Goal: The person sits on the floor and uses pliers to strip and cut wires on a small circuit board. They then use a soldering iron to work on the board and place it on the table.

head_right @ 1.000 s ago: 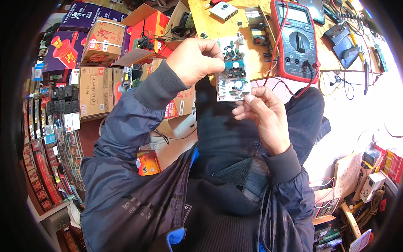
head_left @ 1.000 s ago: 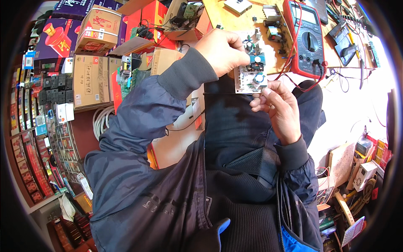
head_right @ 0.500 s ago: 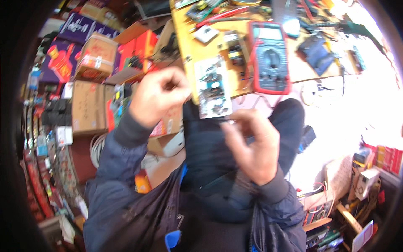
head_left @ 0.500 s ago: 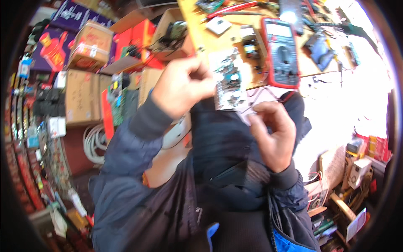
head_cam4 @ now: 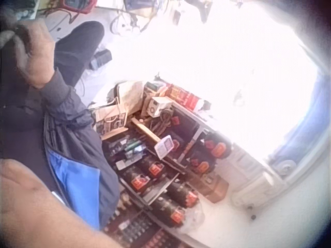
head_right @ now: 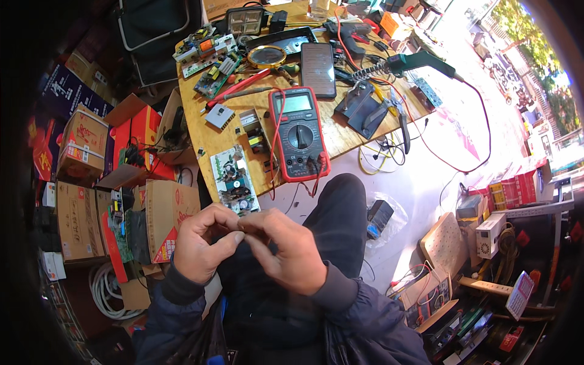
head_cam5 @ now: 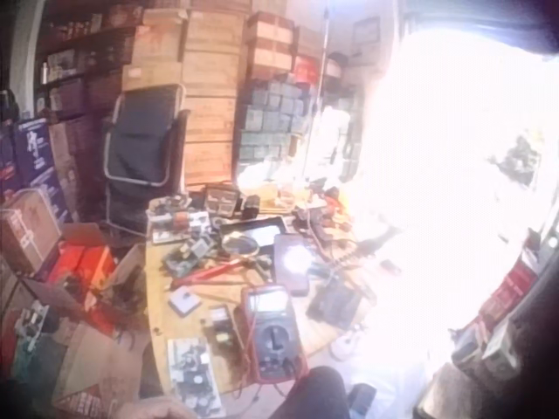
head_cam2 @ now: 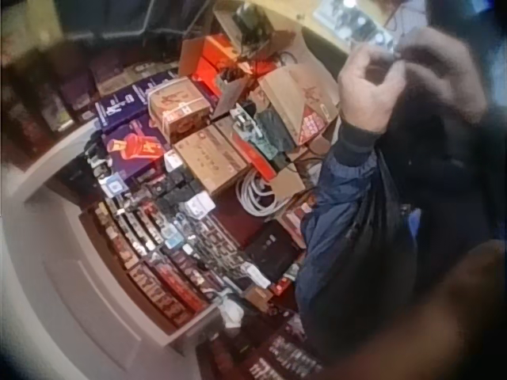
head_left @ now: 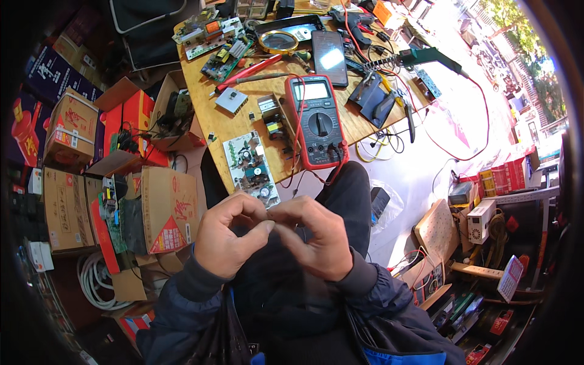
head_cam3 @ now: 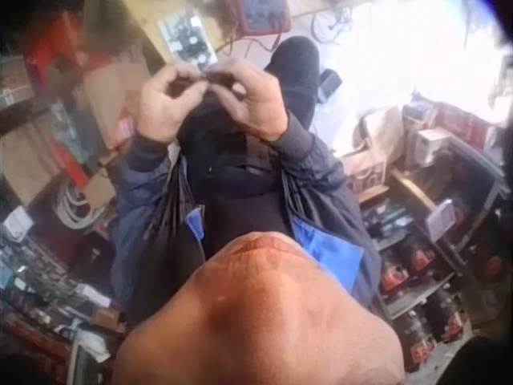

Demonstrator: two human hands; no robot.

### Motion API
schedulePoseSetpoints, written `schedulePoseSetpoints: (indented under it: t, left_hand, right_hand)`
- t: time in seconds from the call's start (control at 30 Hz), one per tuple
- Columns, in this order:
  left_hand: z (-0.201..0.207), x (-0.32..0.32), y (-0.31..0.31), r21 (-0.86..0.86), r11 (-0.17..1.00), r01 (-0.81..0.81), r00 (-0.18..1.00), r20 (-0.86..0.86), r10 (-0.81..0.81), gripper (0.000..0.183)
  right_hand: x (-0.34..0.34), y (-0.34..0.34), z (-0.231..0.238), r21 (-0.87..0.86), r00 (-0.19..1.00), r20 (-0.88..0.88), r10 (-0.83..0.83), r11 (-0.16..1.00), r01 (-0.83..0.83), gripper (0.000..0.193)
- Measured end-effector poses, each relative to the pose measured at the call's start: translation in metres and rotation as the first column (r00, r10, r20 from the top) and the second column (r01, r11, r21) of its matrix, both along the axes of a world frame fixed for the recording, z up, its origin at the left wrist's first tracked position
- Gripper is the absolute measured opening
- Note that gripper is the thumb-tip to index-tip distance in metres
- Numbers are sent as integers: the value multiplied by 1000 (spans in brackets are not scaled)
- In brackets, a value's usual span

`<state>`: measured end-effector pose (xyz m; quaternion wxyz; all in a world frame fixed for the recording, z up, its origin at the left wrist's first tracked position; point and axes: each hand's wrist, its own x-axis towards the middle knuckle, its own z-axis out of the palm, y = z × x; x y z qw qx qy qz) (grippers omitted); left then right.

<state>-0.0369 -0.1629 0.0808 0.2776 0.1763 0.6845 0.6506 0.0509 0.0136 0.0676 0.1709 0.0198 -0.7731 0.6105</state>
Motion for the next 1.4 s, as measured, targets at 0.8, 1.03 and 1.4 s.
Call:
schedulePoseSetpoints:
  t: [0.8,1.03,1.4]
  left_hand:
    - [-119,11,22,684,492,-539,459,728,-509,98]
    - [-130,13,30,682,489,-544,556,729,-399,93]
    - [-135,14,30,719,526,-455,649,672,-357,108]
  right_hand:
    - [4,6,-9,-542,988,155,4,837,81,13]
    - [6,7,-15,-560,984,180,8,823,96,12]
    - [5,8,-21,-593,986,166,30,802,76,12]
